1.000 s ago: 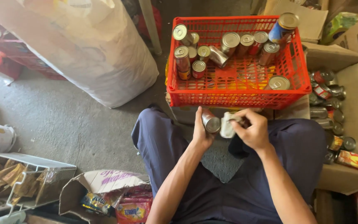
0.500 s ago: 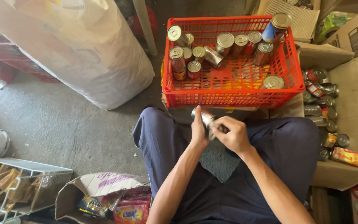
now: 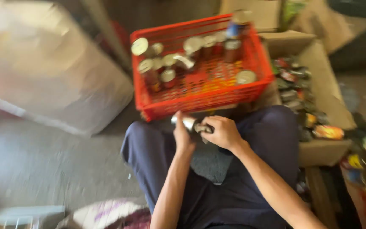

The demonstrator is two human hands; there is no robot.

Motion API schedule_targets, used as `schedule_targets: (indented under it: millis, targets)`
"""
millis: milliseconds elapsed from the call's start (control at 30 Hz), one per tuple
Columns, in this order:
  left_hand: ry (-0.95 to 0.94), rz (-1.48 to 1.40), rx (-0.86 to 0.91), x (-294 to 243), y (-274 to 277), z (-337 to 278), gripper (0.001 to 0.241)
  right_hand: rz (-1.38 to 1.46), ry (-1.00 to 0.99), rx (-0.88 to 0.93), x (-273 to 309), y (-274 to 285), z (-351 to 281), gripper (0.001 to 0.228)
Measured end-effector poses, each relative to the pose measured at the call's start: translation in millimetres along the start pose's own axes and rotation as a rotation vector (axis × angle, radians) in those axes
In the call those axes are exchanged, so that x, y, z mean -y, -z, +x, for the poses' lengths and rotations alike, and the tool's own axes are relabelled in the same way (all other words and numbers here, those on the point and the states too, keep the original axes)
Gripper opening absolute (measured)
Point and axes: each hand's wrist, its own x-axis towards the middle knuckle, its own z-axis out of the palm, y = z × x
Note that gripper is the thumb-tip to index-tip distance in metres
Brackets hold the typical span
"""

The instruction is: Wiping and inspecting canned goods from a plastic crate

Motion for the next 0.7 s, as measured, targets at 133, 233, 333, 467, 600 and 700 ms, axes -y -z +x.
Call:
schedule_targets:
  millis: [133,233,333,467,600,700]
  targets:
    - [-0.014,0.065,0.057,-2.2,-9.9,-22.5,0.087,0.076,-0.145,-0.199,-16.7,15.5,5.9,0.011]
    - [-0.163,0.409,0.082,14.4,-18.8,-20.6,0.066,0.253,-0.282,-0.282,-38.1,24.2,-2.0,0.014]
    - [-0.352,0.673,0.135,33.3,-11.9,-23.8,0.053,0.328,-0.347,-0.27,-26.3,29.9,-5.7,0.023]
    - [-0.832,0.622,0.551,72.2,-20.5,-15.7,0.085,0.573,-0.332,-0.223,20.5,14.9,18.7,0.026]
    - [-0.695,1.185,0.391,84.3,-24.9,-35.1,0.066,0.584,-0.221,0.004,137.7,-68.2,-9.3,0.028]
    - [-0.734,1.357,0.479,86.5,-22.7,-31.5,0.065,0.586,-0.123,0.199,249.3,-128.7,-62.8,0.03]
